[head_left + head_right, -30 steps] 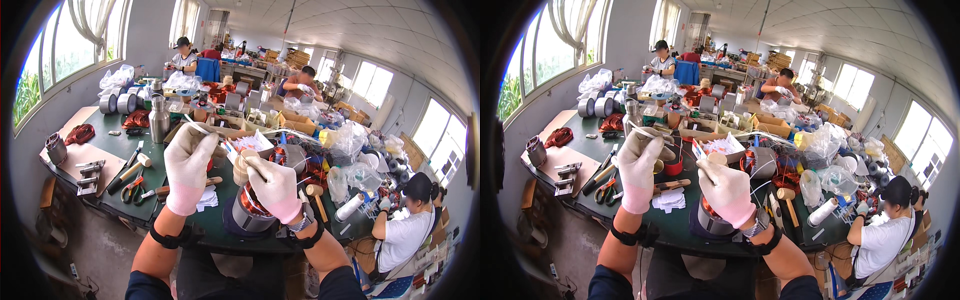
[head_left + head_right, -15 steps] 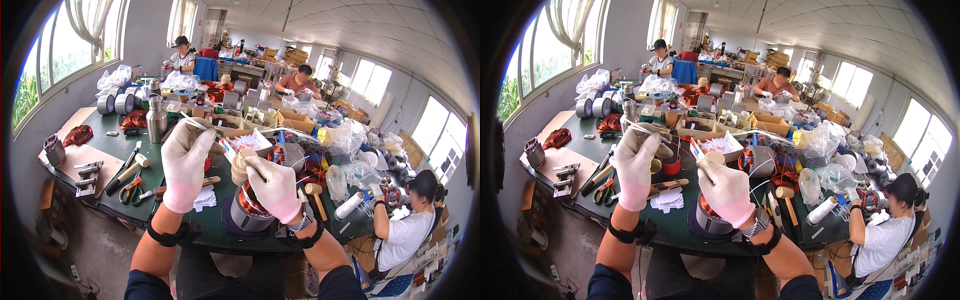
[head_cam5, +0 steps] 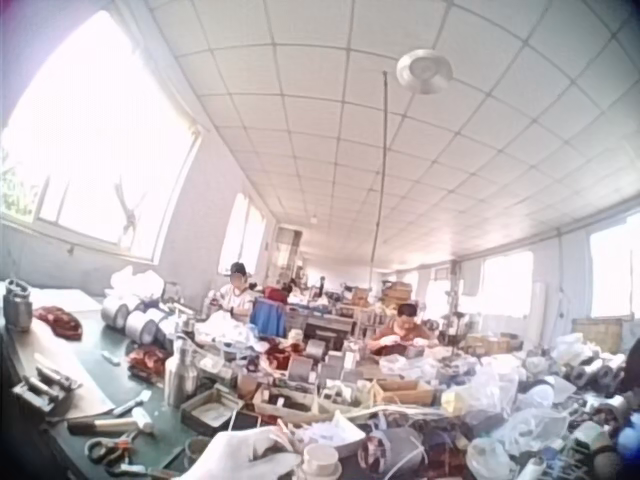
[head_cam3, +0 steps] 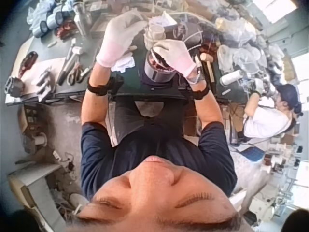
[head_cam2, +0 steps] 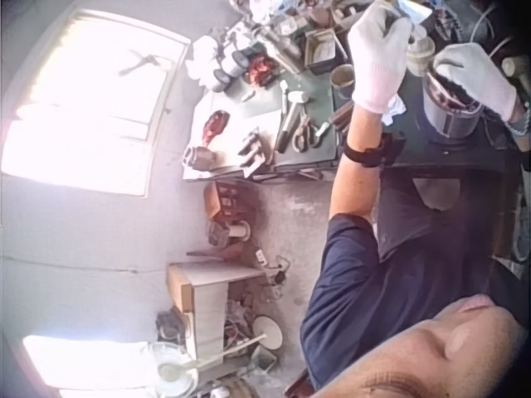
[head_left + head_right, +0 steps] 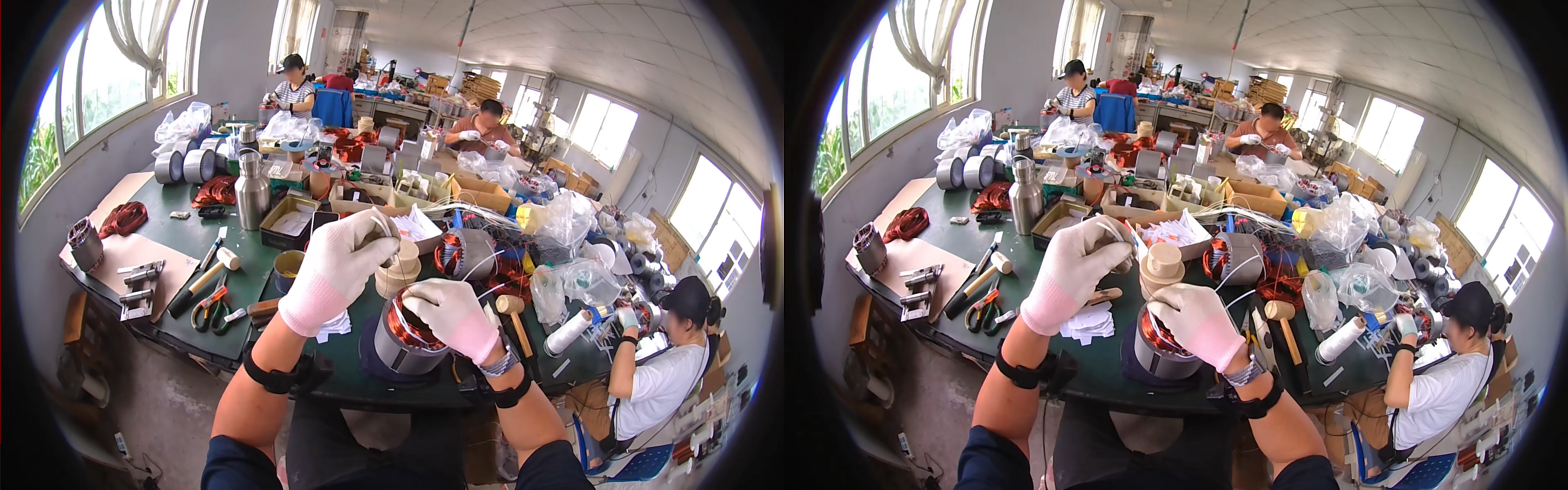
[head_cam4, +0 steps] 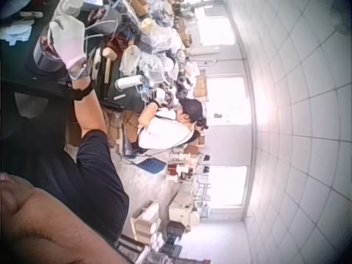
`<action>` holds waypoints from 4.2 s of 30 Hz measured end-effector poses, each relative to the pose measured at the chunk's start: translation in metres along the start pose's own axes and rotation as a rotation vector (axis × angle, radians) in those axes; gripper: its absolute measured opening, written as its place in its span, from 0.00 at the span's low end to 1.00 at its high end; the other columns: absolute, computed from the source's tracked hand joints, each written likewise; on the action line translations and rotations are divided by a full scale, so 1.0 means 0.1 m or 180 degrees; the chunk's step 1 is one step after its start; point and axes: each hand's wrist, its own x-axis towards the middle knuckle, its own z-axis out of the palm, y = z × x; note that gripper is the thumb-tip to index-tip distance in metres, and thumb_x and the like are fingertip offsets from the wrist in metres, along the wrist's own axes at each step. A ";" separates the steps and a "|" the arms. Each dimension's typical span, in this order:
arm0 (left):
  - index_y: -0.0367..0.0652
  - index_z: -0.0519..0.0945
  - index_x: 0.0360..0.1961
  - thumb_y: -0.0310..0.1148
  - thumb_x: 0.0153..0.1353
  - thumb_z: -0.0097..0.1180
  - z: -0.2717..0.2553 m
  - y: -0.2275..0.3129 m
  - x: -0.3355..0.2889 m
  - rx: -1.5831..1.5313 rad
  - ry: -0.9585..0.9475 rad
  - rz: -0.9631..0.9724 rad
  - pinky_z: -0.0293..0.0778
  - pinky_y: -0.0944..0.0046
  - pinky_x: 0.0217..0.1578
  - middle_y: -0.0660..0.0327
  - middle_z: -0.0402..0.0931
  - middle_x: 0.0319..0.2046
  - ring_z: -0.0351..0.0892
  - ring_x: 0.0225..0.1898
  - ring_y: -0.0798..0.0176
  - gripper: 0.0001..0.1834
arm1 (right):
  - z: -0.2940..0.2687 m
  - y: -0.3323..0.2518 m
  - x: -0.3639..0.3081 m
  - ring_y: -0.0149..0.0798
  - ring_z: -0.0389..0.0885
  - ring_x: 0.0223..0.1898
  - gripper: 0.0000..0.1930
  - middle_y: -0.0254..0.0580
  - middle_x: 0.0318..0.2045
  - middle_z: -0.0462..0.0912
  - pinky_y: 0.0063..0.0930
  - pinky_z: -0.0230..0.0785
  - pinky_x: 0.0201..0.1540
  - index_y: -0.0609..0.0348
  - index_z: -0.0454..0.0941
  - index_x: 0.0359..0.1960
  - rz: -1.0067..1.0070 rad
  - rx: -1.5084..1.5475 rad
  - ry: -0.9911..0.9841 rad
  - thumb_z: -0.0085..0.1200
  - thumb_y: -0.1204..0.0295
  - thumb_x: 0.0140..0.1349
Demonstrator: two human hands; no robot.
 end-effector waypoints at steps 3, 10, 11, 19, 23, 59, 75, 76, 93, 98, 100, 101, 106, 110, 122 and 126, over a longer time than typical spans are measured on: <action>0.34 0.83 0.43 0.29 0.69 0.60 0.09 -0.01 0.02 0.0312 -0.0328 -0.0322 0.75 0.68 0.32 0.68 0.79 0.28 0.73 0.29 0.78 0.08 | 0.06 0.07 -0.08 0.50 0.88 0.41 0.10 0.52 0.37 0.88 0.38 0.79 0.45 0.63 0.88 0.38 0.0586 0.0207 0.0081 0.58 0.70 0.68; 0.38 0.81 0.35 0.32 0.65 0.57 0.29 -0.12 0.04 0.0960 -0.0472 0.0232 0.77 0.54 0.34 0.50 0.80 0.25 0.83 0.28 0.46 0.08 | 0.13 0.20 -0.10 0.44 0.88 0.33 0.10 0.48 0.36 0.89 0.33 0.79 0.39 0.63 0.88 0.42 0.0412 0.0470 0.0297 0.58 0.70 0.68; 0.39 0.81 0.34 0.33 0.65 0.57 0.29 -0.14 0.04 0.1147 -0.0448 0.0300 0.77 0.52 0.34 0.49 0.81 0.26 0.83 0.30 0.43 0.08 | 0.14 0.22 -0.10 0.44 0.88 0.33 0.10 0.48 0.36 0.89 0.33 0.79 0.39 0.63 0.88 0.42 0.0422 0.0475 0.0289 0.58 0.70 0.68; 0.38 0.83 0.37 0.33 0.62 0.62 0.52 -0.34 0.01 0.1507 -0.0658 0.0472 0.78 0.47 0.36 0.43 0.79 0.28 0.82 0.34 0.37 0.09 | -0.13 0.18 -0.13 0.52 0.88 0.40 0.14 0.49 0.39 0.86 0.40 0.81 0.46 0.57 0.84 0.49 0.0619 -0.0148 -0.0056 0.64 0.71 0.62; 0.41 0.84 0.37 0.35 0.64 0.61 0.53 -0.39 0.03 0.1784 -0.0787 0.0543 0.79 0.47 0.36 0.46 0.81 0.28 0.84 0.33 0.39 0.08 | -0.34 0.07 -0.04 0.49 0.87 0.49 0.28 0.52 0.51 0.83 0.39 0.80 0.53 0.60 0.75 0.64 0.0039 0.0199 0.0131 0.65 0.76 0.60; 0.30 0.83 0.43 0.31 0.73 0.62 -0.24 -0.47 -0.27 -0.1176 0.0030 -0.0733 0.82 0.69 0.34 0.57 0.85 0.31 0.84 0.29 0.69 0.11 | 0.28 -0.12 -0.25 0.51 0.87 0.38 0.15 0.53 0.42 0.87 0.39 0.80 0.45 0.60 0.82 0.54 0.0280 0.0413 0.0176 0.58 0.71 0.67; 0.34 0.77 0.47 0.30 0.77 0.52 -0.26 -0.02 -0.36 -0.0876 0.1266 -0.0118 0.81 0.71 0.36 0.54 0.86 0.38 0.88 0.32 0.68 0.09 | 0.63 -0.32 0.22 0.50 0.89 0.33 0.15 0.50 0.35 0.89 0.36 0.80 0.35 0.58 0.84 0.56 -0.0703 0.0687 0.1311 0.61 0.76 0.67; 0.34 0.76 0.47 0.31 0.78 0.51 -0.24 -0.03 -0.36 -0.0896 0.1271 -0.0133 0.81 0.71 0.34 0.53 0.86 0.38 0.88 0.31 0.68 0.09 | 0.62 -0.31 0.22 0.51 0.89 0.32 0.15 0.51 0.34 0.88 0.36 0.80 0.34 0.59 0.84 0.56 -0.0684 0.0653 0.1323 0.61 0.76 0.67; 0.33 0.73 0.46 0.26 0.77 0.49 -0.18 0.16 -0.37 -0.0587 0.1372 -0.0297 0.80 0.70 0.34 0.54 0.85 0.36 0.84 0.28 0.70 0.05 | 0.56 -0.36 0.15 0.52 0.88 0.31 0.16 0.52 0.32 0.87 0.37 0.79 0.34 0.58 0.84 0.55 -0.0555 0.0607 0.1205 0.61 0.77 0.66; 0.32 0.79 0.44 0.24 0.74 0.54 -0.12 0.13 -0.38 -0.0547 0.0849 -0.0449 0.79 0.73 0.36 0.62 0.83 0.33 0.82 0.32 0.75 0.05 | 0.57 -0.36 0.14 0.54 0.87 0.31 0.15 0.52 0.32 0.87 0.37 0.79 0.34 0.59 0.84 0.54 -0.0638 0.0597 0.1240 0.61 0.77 0.66; 0.31 0.80 0.45 0.22 0.72 0.53 -0.10 0.07 -0.37 -0.0453 0.0456 -0.0676 0.79 0.72 0.39 0.60 0.85 0.36 0.82 0.34 0.74 0.06 | 0.56 -0.35 0.13 0.56 0.87 0.32 0.10 0.53 0.31 0.86 0.40 0.78 0.34 0.61 0.84 0.48 -0.0394 0.0731 0.1022 0.61 0.74 0.67; 0.30 0.81 0.44 0.22 0.70 0.55 -0.08 0.02 -0.36 -0.0090 0.0383 -0.0607 0.78 0.71 0.38 0.62 0.83 0.34 0.81 0.34 0.74 0.06 | 0.55 -0.33 0.13 0.56 0.87 0.32 0.10 0.53 0.31 0.86 0.40 0.78 0.34 0.61 0.84 0.48 -0.0353 0.0703 0.1055 0.61 0.74 0.67; 0.31 0.83 0.39 0.24 0.65 0.62 0.08 -0.37 -0.36 0.1092 0.0080 0.0153 0.78 0.65 0.37 0.56 0.83 0.29 0.83 0.32 0.66 0.06 | 0.45 -0.19 0.09 0.58 0.87 0.36 0.12 0.57 0.34 0.85 0.46 0.79 0.37 0.60 0.78 0.50 0.0248 -0.0072 0.0262 0.58 0.70 0.69; 0.33 0.84 0.39 0.26 0.62 0.64 0.34 -0.83 -0.40 0.1781 -0.0351 0.0075 0.78 0.60 0.37 0.48 0.81 0.30 0.85 0.31 0.54 0.07 | 0.31 -0.06 -0.23 0.57 0.88 0.44 0.18 0.59 0.42 0.87 0.42 0.81 0.45 0.62 0.78 0.57 0.0180 0.0141 0.0761 0.61 0.72 0.67; 0.33 0.83 0.50 0.24 0.67 0.59 0.44 -1.65 -1.32 0.1396 -0.0231 -0.1269 0.78 0.63 0.44 0.50 0.84 0.36 0.85 0.36 0.60 0.12 | 0.25 0.69 -2.30 0.48 0.91 0.40 0.12 0.48 0.39 0.89 0.33 0.82 0.41 0.62 0.83 0.50 0.1402 0.0243 0.0811 0.63 0.76 0.66; 0.37 0.84 0.48 0.24 0.65 0.61 0.75 -1.84 -1.68 0.2398 -0.0221 -0.0802 0.79 0.54 0.45 0.49 0.83 0.38 0.84 0.39 0.45 0.11 | 0.33 0.95 -2.60 0.53 0.90 0.40 0.10 0.49 0.40 0.89 0.39 0.83 0.44 0.60 0.85 0.47 0.1564 -0.0182 0.0754 0.64 0.73 0.66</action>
